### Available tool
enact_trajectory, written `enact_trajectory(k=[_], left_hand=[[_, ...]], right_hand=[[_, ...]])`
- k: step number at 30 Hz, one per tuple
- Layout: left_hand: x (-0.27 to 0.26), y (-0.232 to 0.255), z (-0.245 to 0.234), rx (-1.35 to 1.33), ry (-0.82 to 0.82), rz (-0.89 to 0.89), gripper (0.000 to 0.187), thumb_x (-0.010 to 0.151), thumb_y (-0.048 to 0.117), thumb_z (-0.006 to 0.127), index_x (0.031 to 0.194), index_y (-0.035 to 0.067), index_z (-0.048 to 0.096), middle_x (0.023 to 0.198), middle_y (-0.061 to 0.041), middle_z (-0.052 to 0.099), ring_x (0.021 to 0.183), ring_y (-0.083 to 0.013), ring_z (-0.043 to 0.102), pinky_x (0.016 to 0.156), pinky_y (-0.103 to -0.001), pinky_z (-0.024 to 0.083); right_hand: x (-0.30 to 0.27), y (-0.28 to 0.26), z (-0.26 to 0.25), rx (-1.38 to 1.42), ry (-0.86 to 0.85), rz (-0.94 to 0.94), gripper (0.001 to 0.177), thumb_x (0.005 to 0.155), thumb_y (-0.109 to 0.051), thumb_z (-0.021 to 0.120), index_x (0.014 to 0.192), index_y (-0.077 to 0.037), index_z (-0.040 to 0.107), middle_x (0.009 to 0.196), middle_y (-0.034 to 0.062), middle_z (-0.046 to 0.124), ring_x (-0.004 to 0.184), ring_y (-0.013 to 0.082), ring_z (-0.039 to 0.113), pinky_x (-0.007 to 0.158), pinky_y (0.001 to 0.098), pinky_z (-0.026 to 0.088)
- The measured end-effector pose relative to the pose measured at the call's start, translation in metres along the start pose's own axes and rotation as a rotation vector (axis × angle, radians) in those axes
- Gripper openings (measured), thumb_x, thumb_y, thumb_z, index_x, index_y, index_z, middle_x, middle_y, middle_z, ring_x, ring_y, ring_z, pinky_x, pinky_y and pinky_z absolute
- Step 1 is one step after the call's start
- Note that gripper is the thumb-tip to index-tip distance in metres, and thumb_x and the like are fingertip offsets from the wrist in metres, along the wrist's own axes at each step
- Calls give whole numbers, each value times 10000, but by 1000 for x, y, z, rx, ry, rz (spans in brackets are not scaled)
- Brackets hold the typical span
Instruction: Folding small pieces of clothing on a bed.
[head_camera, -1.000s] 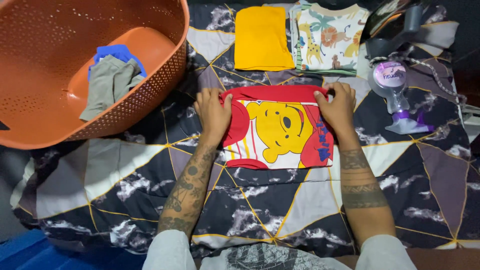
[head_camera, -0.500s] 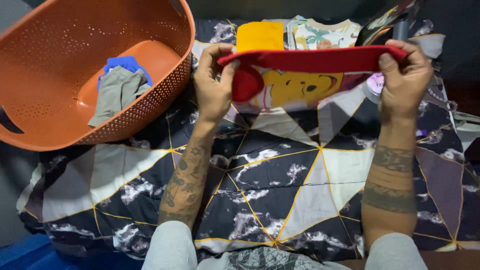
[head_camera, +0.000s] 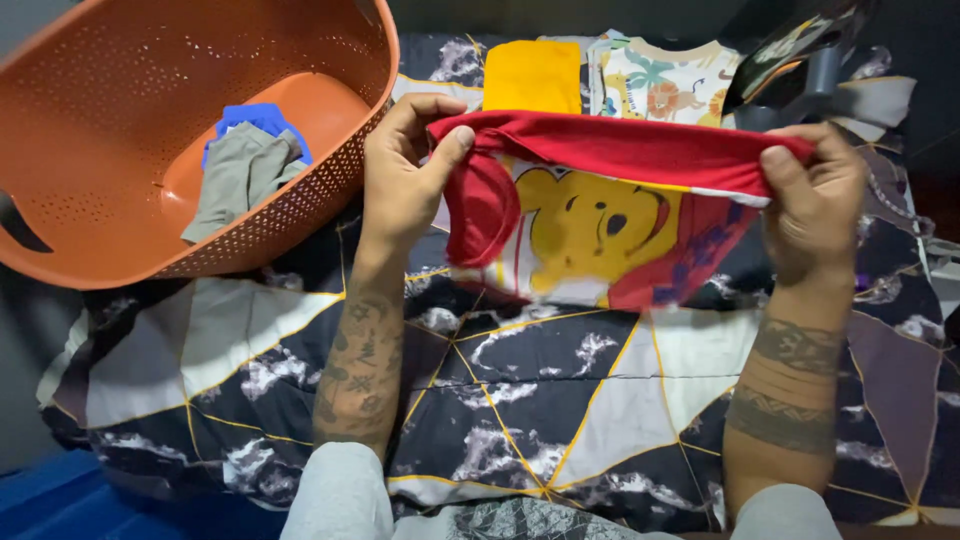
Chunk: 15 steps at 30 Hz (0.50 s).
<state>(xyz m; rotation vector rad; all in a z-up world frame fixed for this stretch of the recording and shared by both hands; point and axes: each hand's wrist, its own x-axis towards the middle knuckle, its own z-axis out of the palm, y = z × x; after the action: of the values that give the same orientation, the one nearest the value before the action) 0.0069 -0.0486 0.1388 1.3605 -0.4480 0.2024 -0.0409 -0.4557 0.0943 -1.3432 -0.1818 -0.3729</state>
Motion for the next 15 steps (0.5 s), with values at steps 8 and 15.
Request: enact_trajectory(k=[8,15], left_hand=[[-18,-150,-20,621,155,-158,249,880,89,768,1109,26,693,1013,-87,733,891,-192,655,806,-319,541],[-38,-137,53,958,13,0,326,897,122,756,1195,47,648,1247,-157,673,1232,-358,593,1098,-473,436]], right_hand=[[-10,121,-6,-375,32,335,175,1007,-123,717,1144,-19,689,960,26,708,849,94,647,771,252,518],[-32,93,78,-1171,128,-114,289,1022,-117,673,1283,0,630,1246,227,664,1201,408,567,1047,488,452]])
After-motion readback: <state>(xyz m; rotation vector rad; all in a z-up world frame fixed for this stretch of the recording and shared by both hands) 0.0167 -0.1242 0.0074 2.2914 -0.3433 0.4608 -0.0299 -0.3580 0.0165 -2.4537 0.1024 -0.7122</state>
